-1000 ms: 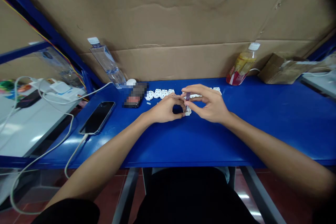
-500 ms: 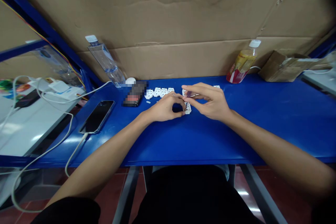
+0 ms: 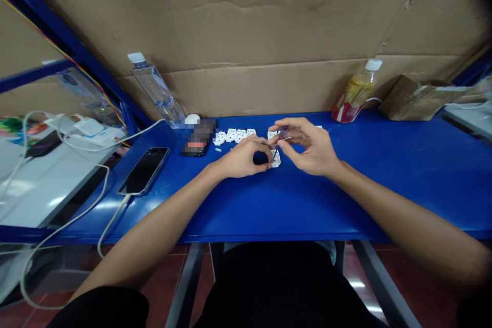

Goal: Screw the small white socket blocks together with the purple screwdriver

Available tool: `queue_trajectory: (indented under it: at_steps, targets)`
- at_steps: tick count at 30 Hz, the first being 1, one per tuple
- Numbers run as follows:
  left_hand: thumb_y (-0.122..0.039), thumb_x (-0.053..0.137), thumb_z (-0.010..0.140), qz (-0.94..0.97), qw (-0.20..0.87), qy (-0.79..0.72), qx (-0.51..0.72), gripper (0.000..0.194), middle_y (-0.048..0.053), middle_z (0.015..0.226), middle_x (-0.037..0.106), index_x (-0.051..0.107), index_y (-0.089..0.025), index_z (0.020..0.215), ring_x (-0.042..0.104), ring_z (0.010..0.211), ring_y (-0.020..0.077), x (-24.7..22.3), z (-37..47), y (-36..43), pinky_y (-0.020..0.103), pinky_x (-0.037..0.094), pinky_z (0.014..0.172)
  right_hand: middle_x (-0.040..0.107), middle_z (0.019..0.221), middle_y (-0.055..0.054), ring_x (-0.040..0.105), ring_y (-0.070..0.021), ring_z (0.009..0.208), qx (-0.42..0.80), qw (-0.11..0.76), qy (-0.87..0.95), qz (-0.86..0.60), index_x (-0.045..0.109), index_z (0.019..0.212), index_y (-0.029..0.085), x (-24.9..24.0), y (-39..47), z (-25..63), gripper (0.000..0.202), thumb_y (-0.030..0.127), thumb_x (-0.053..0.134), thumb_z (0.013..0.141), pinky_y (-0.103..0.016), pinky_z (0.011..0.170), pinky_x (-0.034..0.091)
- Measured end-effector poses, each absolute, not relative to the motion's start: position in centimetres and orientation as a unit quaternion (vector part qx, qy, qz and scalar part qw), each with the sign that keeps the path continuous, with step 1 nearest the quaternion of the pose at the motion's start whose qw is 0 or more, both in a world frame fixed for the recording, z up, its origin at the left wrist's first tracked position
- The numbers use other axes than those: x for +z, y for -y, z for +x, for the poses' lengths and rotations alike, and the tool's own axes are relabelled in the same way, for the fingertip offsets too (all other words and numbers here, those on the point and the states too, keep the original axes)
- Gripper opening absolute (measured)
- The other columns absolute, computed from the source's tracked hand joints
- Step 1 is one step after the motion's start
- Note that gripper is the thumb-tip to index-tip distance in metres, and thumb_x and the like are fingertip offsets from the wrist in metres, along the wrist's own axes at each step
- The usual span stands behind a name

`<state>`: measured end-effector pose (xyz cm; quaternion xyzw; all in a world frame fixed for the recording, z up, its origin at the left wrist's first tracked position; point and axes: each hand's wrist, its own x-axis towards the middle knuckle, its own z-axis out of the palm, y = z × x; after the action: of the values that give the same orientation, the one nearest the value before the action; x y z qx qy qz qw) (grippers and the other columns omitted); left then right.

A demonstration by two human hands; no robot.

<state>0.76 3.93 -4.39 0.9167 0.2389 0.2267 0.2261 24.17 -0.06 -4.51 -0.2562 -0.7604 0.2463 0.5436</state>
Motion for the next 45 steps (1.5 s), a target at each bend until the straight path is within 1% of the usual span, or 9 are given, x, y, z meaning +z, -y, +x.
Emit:
queue_trajectory:
  at_steps: [8,13,18,23,28,34,39,42,45]
  targets:
    - [-0.024,0.077,0.094,0.918,0.225,-0.237,0.226,0.003,0.005,0.109,0.08,0.079,-0.024,0.093,0.069,0.112,0.0272,-4.46,0.75,-3.97,0.05,0.048,0.11,0.079,0.135,-0.005,0.084,-0.0208,0.112,0.247,0.517,0.776,-0.264,0.067,0.148,0.03,-4.52,0.0,24.14,0.047,0.021,0.073,0.102,-0.036,0.1,0.074]
    - [-0.023,0.077,0.094,0.92,0.216,-0.236,0.226,0.003,0.006,0.114,0.08,0.08,-0.024,0.093,0.069,0.114,0.0273,-4.48,0.75,-3.99,0.05,0.048,0.11,0.081,0.128,-0.001,0.083,-0.0192,0.101,0.194,0.537,0.773,-0.276,0.077,0.138,0.035,-4.2,-0.04,24.18,0.041,0.027,0.081,0.098,-0.037,0.087,0.077]
    - [-0.023,0.078,0.093,0.918,0.224,-0.237,0.226,0.002,0.005,0.108,0.08,0.079,-0.024,0.092,0.069,0.112,0.027,-4.32,0.8,-3.88,0.049,0.048,0.109,0.079,0.134,-0.004,0.083,-0.0216,0.114,0.252,0.504,0.781,-0.269,0.063,0.154,0.033,-4.33,0.02,24.13,0.05,0.022,0.067,0.106,-0.04,0.102,0.073]
    - [-0.024,0.077,0.095,0.919,0.216,-0.24,0.227,0.002,0.005,0.112,0.079,0.079,-0.023,0.095,0.069,0.111,0.0267,-4.33,0.82,-3.89,0.049,0.049,0.107,0.076,0.131,-0.004,0.08,-0.0198,0.107,0.208,0.523,0.782,-0.268,0.073,0.14,0.034,-4.3,0.05,24.03,0.039,0.027,0.076,0.101,-0.037,0.091,0.076]
    - [-0.026,0.077,0.095,0.918,0.223,-0.241,0.221,0.004,0.006,0.113,0.079,0.079,-0.024,0.095,0.069,0.114,0.0277,-4.31,0.81,-3.93,0.051,0.049,0.109,0.077,0.133,-0.004,0.083,-0.0206,0.112,0.252,0.502,0.786,-0.259,0.061,0.153,0.033,-4.35,-0.05,24.17,0.051,0.019,0.067,0.104,-0.038,0.099,0.073]
    - [-0.028,0.076,0.096,0.918,0.221,-0.237,0.226,0.006,0.006,0.115,0.08,0.079,-0.023,0.095,0.07,0.112,0.0273,-4.21,0.87,-3.79,0.051,0.049,0.109,0.076,0.127,-0.003,0.079,-0.0187,0.106,0.2,0.524,0.788,-0.255,0.075,0.14,0.034,-3.98,0.12,24.14,0.042,0.022,0.077,0.1,-0.034,0.087,0.075]
    - [-0.027,0.077,0.094,0.917,0.223,-0.248,0.217,0.004,0.006,0.114,0.081,0.08,-0.024,0.094,0.069,0.114,0.0287,-4.23,0.82,-3.86,0.052,0.049,0.11,0.079,0.134,-0.005,0.082,-0.0214,0.116,0.264,0.494,0.783,-0.271,0.061,0.152,0.032,-4.13,-0.14,24.32,0.05,0.02,0.069,0.104,-0.038,0.102,0.072]
    - [-0.027,0.076,0.095,0.917,0.228,-0.247,0.215,0.005,0.006,0.115,0.08,0.079,-0.024,0.094,0.069,0.116,0.0285,-4.21,0.82,-3.88,0.052,0.048,0.113,0.075,0.14,-0.006,0.08,-0.0224,0.12,0.266,0.488,0.789,-0.262,0.066,0.146,0.031,-3.99,-0.12,24.38,0.043,0.023,0.071,0.104,-0.04,0.101,0.072]
    - [-0.028,0.074,0.097,0.919,0.224,-0.239,0.218,0.007,0.006,0.115,0.08,0.079,-0.023,0.095,0.069,0.114,0.0277,-4.19,0.84,-3.87,0.051,0.048,0.111,0.076,0.131,-0.004,0.08,-0.02,0.113,0.232,0.504,0.789,-0.264,0.073,0.142,0.033,-3.87,0.03,24.34,0.041,0.025,0.076,0.102,-0.036,0.091,0.075]
